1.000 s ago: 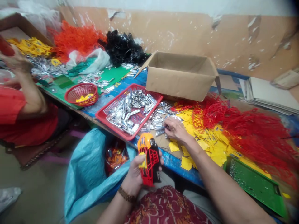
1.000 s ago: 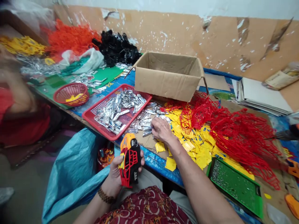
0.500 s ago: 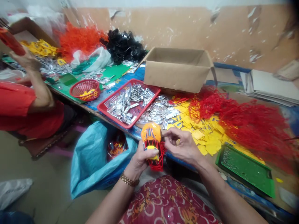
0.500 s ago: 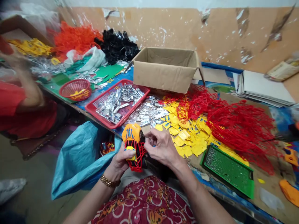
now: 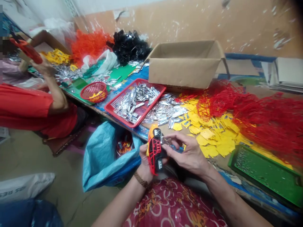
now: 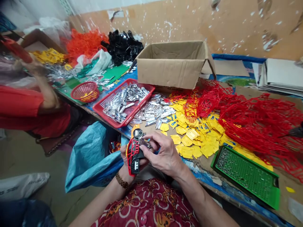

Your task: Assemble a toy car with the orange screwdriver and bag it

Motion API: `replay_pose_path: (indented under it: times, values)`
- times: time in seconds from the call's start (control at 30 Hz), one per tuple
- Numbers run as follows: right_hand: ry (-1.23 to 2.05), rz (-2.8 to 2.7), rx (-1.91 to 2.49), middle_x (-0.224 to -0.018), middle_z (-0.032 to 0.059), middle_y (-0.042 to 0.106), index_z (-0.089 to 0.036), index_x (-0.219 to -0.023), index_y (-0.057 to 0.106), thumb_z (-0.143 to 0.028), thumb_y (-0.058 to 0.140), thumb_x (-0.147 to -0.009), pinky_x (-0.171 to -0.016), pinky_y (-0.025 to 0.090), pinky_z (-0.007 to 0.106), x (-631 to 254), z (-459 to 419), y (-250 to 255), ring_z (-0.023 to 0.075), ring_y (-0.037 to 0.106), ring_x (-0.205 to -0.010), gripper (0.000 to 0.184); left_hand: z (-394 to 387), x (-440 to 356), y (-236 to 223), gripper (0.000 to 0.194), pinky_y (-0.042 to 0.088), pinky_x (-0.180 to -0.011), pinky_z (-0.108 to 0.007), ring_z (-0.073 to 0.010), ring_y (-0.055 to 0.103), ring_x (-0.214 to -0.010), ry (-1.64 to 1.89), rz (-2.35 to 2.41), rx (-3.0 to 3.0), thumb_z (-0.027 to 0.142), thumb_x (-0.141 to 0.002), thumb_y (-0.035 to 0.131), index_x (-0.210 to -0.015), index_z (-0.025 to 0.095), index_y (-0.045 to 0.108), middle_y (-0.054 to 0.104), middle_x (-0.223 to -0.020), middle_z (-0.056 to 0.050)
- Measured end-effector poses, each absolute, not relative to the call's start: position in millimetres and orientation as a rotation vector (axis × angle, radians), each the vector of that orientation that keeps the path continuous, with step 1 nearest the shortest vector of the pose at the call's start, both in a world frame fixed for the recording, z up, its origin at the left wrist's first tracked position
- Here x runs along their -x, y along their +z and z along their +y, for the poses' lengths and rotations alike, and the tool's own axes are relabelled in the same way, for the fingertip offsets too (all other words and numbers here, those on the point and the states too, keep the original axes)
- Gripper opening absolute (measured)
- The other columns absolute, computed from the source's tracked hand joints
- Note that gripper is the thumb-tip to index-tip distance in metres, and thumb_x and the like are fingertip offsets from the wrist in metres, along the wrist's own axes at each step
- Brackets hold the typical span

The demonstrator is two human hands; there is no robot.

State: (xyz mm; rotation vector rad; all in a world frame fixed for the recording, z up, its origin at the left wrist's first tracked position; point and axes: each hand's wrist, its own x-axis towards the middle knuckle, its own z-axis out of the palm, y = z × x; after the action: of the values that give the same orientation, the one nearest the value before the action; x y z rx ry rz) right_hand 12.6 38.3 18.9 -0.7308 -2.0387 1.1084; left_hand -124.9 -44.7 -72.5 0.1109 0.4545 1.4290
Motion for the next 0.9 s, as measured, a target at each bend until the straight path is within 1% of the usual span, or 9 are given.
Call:
replay_pose_path:
  times: [0.17, 0.27, 0.37, 0.47, 0.53, 0.6, 0.67, 0.77, 0.9]
  values:
    - [1.020, -2.083, 0.712, -0.067, -0.0024, 0.049, -0.020, -0.090, 0.066, -0.021, 0.065, -0.080, -0.059, 0.039, 0.026, -8.5, 44.7, 20.8, 0.0116, 0.047, -0.063, 0.010, -43.7, 127.4, -69.6, 0.051, 0.054, -0.065, -0.031, -0.0233, 0.067, -0.077, 1.455, 0.448, -0.098, 0.048, -0.063, 0.073, -0.100, 0.013, 0.067, 0.073, -0.084, -0.008]
    - [0.965, -2.078, 0.716, -0.069, -0.0016, 0.052, -0.020, -0.089, 0.064, -0.019, 0.064, -0.080, -0.060, 0.042, 0.026, -8.6, 47.3, 20.6, 0.0119, 0.049, -0.065, 0.009, -40.7, 128.8, -73.6, 0.049, 0.055, -0.066, -0.032, -0.0236, 0.068, -0.077, 1.436, 0.455, -0.094, 0.048, -0.063, 0.073, -0.098, 0.013, 0.068, 0.073, -0.082, -0.007]
    - [0.867, -2.099, 0.684, -0.074, -0.0001, 0.055, -0.021, -0.088, 0.062, -0.020, 0.065, -0.080, -0.063, 0.043, 0.027, -8.9, 48.2, 18.7, 0.0138, 0.052, -0.070, 0.009, -38.8, 127.5, -80.9, 0.052, 0.056, -0.069, -0.036, -0.0286, 0.068, -0.085, 1.410, 0.462, -0.083, 0.050, -0.061, 0.071, -0.098, 0.014, 0.067, 0.073, -0.083, -0.009]
    - [0.847, -2.138, 0.678, -0.079, 0.0011, 0.057, -0.021, -0.093, 0.061, -0.023, 0.066, -0.079, -0.067, 0.045, 0.030, -6.6, 48.5, 17.3, 0.0154, 0.053, -0.075, 0.015, -38.1, 125.3, -85.4, 0.064, 0.055, -0.078, -0.044, -0.0358, 0.064, -0.101, 1.382, 0.467, -0.066, 0.054, -0.059, 0.068, -0.107, 0.012, 0.066, 0.072, -0.100, -0.014]
    - [0.852, -2.162, 0.697, -0.084, 0.0023, 0.058, -0.020, -0.097, 0.060, -0.024, 0.066, -0.079, -0.071, 0.046, 0.031, -3.4, 49.0, 17.1, 0.0161, 0.054, -0.078, 0.020, -38.4, 126.1, -86.2, 0.070, 0.054, -0.078, -0.047, -0.0381, 0.063, -0.103, 1.368, 0.468, -0.055, 0.057, -0.059, 0.066, -0.112, 0.011, 0.064, 0.070, -0.108, -0.017]
    - [0.860, -2.174, 0.710, -0.088, 0.0035, 0.059, -0.019, -0.098, 0.060, -0.024, 0.066, -0.078, -0.074, 0.047, 0.031, 0.4, 50.0, 17.5, 0.0170, 0.054, -0.083, 0.022, -39.2, 129.4, -86.6, 0.067, 0.055, -0.074, -0.044, -0.0359, 0.065, -0.098, 1.373, 0.465, -0.045, 0.056, -0.059, 0.066, -0.109, 0.011, 0.065, 0.071, -0.104, -0.016]
    - [0.890, -2.176, 0.729, -0.089, 0.0036, 0.060, -0.019, -0.094, 0.060, -0.023, 0.066, -0.077, -0.074, 0.046, 0.031, 3.7, 50.8, 18.0, 0.0176, 0.055, -0.085, 0.019, -40.3, 133.7, -87.8, 0.060, 0.055, -0.070, -0.040, -0.0310, 0.067, -0.088, 1.395, 0.461, -0.031, 0.054, -0.059, 0.069, -0.103, 0.013, 0.067, 0.072, -0.094, -0.013]
    - [0.960, -2.175, 0.769, -0.088, 0.0030, 0.060, -0.019, -0.092, 0.060, -0.023, 0.067, -0.076, -0.074, 0.047, 0.032, 6.1, 51.0, 19.2, 0.0172, 0.055, -0.082, 0.017, -41.1, 137.9, -90.2, 0.052, 0.055, -0.061, -0.034, -0.0243, 0.066, -0.071, 1.431, 0.447, -0.014, 0.053, -0.056, 0.072, -0.092, 0.015, 0.068, 0.072, -0.080, -0.008]
    - [0.914, -2.172, 0.775, -0.084, 0.0027, 0.060, -0.019, -0.087, 0.059, -0.021, 0.065, -0.078, -0.071, 0.047, 0.030, 4.3, 48.0, 21.9, 0.0161, 0.056, -0.078, 0.011, -37.5, 134.3, -86.5, 0.050, 0.052, -0.052, -0.030, -0.0189, 0.061, -0.057, 1.461, 0.428, -0.002, 0.055, -0.056, 0.072, -0.085, 0.015, 0.068, 0.070, -0.072, -0.007]
